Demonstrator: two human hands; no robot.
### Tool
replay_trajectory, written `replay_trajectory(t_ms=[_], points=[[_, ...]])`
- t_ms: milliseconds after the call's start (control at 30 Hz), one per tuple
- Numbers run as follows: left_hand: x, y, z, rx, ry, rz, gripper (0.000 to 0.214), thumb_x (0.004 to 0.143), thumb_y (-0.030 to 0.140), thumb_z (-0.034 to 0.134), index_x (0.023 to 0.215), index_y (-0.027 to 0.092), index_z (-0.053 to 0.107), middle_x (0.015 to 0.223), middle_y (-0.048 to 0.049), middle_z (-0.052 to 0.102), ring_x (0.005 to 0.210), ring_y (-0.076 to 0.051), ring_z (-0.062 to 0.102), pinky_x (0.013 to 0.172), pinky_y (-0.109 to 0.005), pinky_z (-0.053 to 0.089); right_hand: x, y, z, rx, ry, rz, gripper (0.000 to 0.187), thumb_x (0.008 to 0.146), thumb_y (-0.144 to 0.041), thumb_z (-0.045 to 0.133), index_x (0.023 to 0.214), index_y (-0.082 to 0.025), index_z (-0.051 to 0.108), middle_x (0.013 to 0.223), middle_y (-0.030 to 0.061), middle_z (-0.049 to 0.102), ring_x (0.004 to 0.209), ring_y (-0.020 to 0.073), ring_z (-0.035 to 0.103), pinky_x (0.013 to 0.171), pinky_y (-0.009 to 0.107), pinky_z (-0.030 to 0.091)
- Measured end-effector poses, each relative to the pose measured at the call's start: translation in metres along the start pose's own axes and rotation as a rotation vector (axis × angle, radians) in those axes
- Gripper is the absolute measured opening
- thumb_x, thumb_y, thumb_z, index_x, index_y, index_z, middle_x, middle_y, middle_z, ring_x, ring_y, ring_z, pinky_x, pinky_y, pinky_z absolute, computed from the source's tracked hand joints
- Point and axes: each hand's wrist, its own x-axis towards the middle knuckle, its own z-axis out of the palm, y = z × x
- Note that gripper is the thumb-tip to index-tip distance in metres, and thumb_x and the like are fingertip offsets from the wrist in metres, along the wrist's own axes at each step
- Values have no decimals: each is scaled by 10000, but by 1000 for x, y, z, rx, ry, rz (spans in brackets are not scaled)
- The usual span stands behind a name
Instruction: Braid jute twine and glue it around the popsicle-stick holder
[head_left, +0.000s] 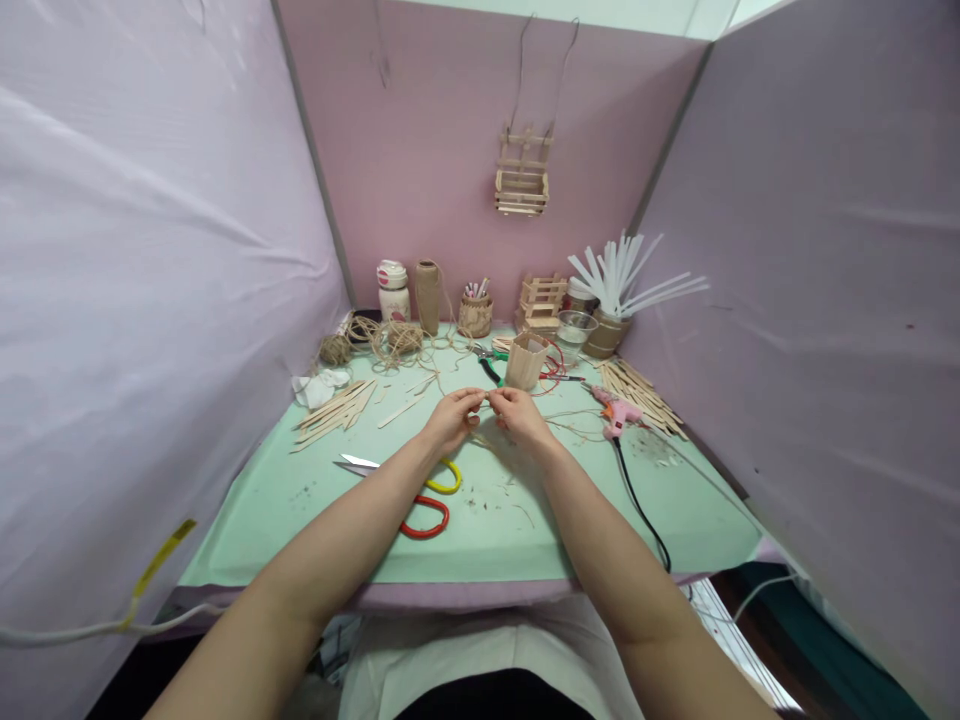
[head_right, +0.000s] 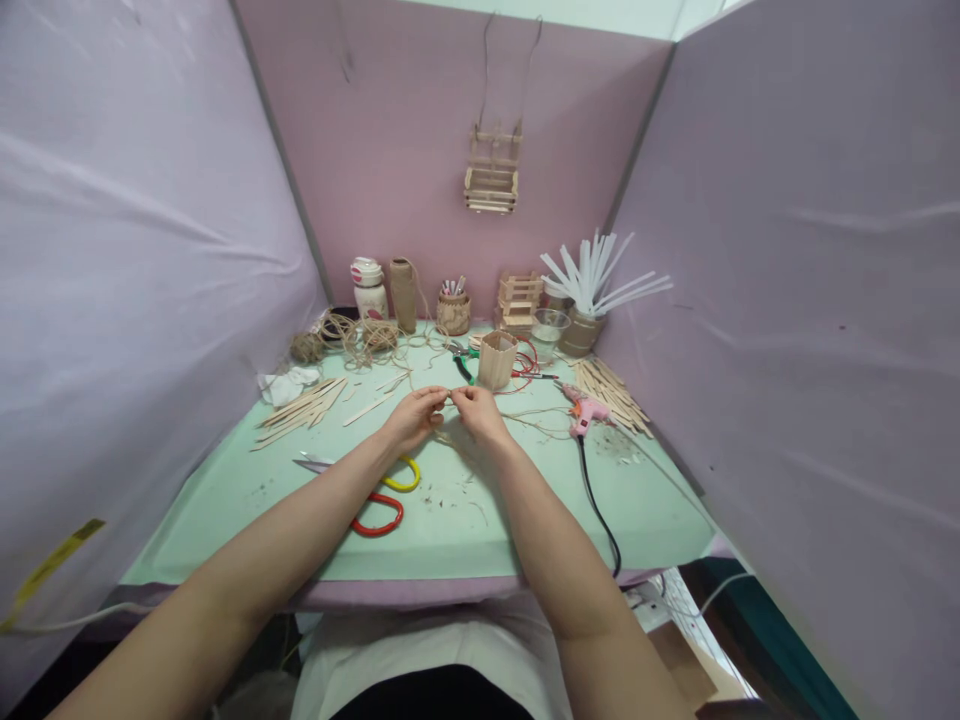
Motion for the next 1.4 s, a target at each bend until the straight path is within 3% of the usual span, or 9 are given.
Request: replay_trajectory(t_ms=[100,267,600,767,933,1000,1100,1267,1400], points=[[-1,2,0,6,-32,-21,311,549,362,784,738,147,662,645,-4,524,577,-67,434,462,-176,300,4,4,-1,-77,47,-80,234,678,-407,582,672,-173,593,553,-36,513,473,82,356,452,219,282],[0,-3,1,86,113,86,334,546,382,786,767,156,680,739,-20,614,633,-80,491,510,-188,340,8,9,-1,-234,201,-265,217,681,-385,588,679,-170,620,660,14,616,630,139,514,613,257,401],[-5,3,1,476,188,367,189,691,323,654,757,154,705,814,-58,703,812,-170,605,800,-297,446,4,6,0,-289,189,-307,245,738,-373,554,756,-177,700,715,30,668,689,174,568,660,291,428],[-9,5,8,431,255,326,131,652,274,670,712,159,688,771,-40,692,773,-159,598,754,-286,451,1,8,2,-400,248,-438,155,747,-299,557,668,-194,640,691,23,606,674,162,535,661,289,416],[-2,-1,5,36,156,5,135,625,259,688,649,141,627,599,-1,567,544,-77,468,503,-214,346,-4,8,6,-541,256,-608,153,796,-262,521,667,-201,578,734,26,548,696,153,498,666,284,396],[0,-2,3,-65,87,-87,148,623,259,688,636,136,608,570,7,522,512,-63,426,469,-206,307,-3,8,6,-523,243,-612,149,799,-267,518,679,-202,578,741,25,544,708,153,500,670,281,401],[1,-2,2,-43,82,-28,202,604,288,722,688,137,617,623,2,544,548,-64,443,477,-199,304,-1,7,4,-430,225,-538,152,786,-294,532,684,-197,590,721,18,559,695,152,514,674,281,413],[0,-3,2,224,161,166,282,602,365,726,742,148,614,670,1,593,586,-87,482,544,-221,354,5,5,-2,-266,158,-359,204,742,-374,572,732,-178,628,731,27,622,701,162,545,686,289,420],[-2,-3,1,481,90,207,253,671,395,643,666,145,604,623,-6,595,591,-110,492,592,-246,374,9,9,-3,-275,171,-340,215,731,-385,558,702,-178,606,692,18,605,686,160,530,676,283,406]])
